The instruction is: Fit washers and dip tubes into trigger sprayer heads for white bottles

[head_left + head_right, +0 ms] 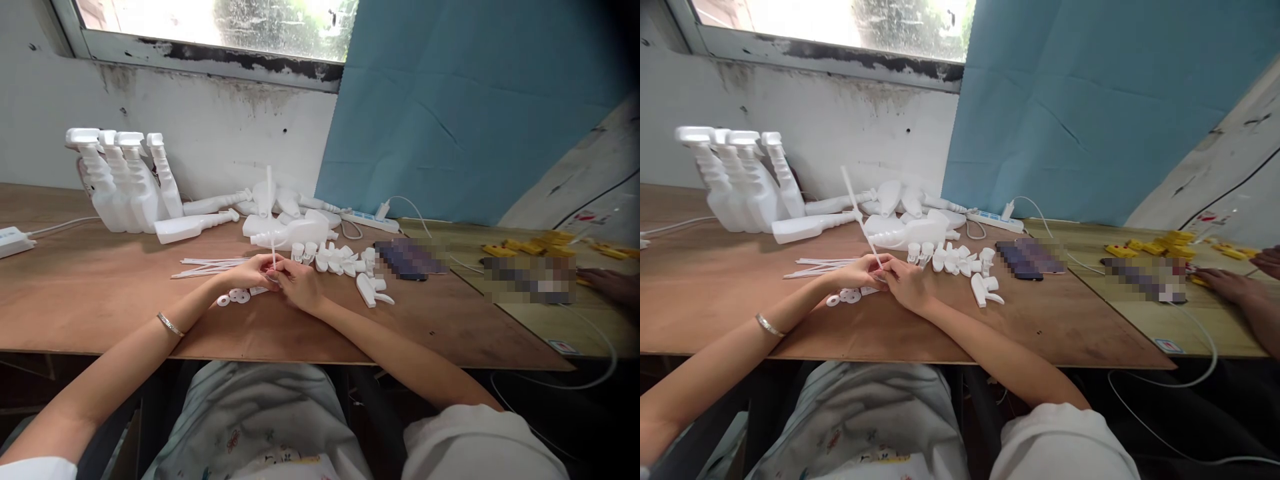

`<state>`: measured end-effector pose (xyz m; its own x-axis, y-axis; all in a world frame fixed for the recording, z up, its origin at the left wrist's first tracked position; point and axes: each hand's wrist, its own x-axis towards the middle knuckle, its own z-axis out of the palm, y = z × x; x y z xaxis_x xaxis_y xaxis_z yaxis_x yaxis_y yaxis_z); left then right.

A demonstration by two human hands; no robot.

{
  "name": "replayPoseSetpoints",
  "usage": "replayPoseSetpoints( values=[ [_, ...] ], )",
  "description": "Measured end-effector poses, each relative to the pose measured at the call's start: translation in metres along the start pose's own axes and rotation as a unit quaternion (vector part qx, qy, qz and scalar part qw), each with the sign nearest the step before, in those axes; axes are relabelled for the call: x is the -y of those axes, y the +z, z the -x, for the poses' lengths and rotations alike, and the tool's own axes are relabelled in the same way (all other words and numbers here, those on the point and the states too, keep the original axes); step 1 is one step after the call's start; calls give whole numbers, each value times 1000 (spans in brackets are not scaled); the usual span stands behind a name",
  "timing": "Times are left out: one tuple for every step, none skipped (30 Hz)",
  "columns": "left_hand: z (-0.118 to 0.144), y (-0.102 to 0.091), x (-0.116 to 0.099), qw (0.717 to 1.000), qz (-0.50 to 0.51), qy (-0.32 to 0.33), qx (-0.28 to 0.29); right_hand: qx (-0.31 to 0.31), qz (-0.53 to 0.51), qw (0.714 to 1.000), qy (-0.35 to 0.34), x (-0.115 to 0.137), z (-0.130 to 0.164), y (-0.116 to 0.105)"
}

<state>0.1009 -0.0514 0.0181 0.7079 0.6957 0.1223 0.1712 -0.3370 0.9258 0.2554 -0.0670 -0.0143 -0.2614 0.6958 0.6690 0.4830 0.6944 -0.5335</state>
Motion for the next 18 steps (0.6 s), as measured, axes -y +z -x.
replayPoseSetpoints(
  values=[
    [0, 1, 0, 1000, -4, 0, 0, 8, 8, 1000, -16, -2, 1, 0],
    [0, 2, -1, 1000, -9, 0, 0, 17, 16, 999, -32, -4, 1, 0],
    [1, 2, -1, 1000, -14, 1, -2, 26, 23, 998, -46, -5, 2, 0],
    [1, 3, -1, 1000, -21, 2, -4, 35, 30, 997, -58, -6, 2, -1],
    [1, 3, -1, 1000, -28, 2, -5, 43, 35, 996, -68, -7, 2, -1],
    [1, 4, -1, 999, -35, 3, -5, 48, 41, 995, -76, -8, 2, -2],
    [1, 4, -1, 999, -43, 4, -4, 51, 46, 994, -81, -9, 2, -3],
    [0, 4, 0, 999, -51, 7, -2, 51, 51, 994, -83, -9, 2, -3],
    [0, 4, 1, 998, -59, 12, -1, 47, 56, 994, -83, -9, 2, -4],
    [0, 4, 2, 998, -68, 17, -1, 42, 60, 994, -81, -9, 2, -4],
    [0, 4, 3, 997, -76, 22, -3, 36, 63, 994, -79, -8, 2, -5],
    [0, 4, 4, 996, -85, 27, -6, 32, 64, 994, -77, -7, 3, -5],
    [-1, 3, 6, 995, -94, 31, -9, 29, 63, 995, -75, -5, 3, -5],
    [-1, 3, 7, 994, -101, 33, -12, 26, 62, 995, -72, -4, 3, -5],
    [-1, 3, 8, 993, -109, 35, -15, 24, 59, 996, -69, -2, 3, -5],
    [-2, 2, 10, 993, -115, 36, -18, 21, 55, 996, -64, -1, 3, -5],
    [-2, 1, 11, 992, -122, 37, -22, 18, 51, 997, -57, 1, 2, -5],
    [-2, 1, 13, 991, -128, 37, -25, 14, 47, 998, -50, 2, 2, -6]
  ],
)
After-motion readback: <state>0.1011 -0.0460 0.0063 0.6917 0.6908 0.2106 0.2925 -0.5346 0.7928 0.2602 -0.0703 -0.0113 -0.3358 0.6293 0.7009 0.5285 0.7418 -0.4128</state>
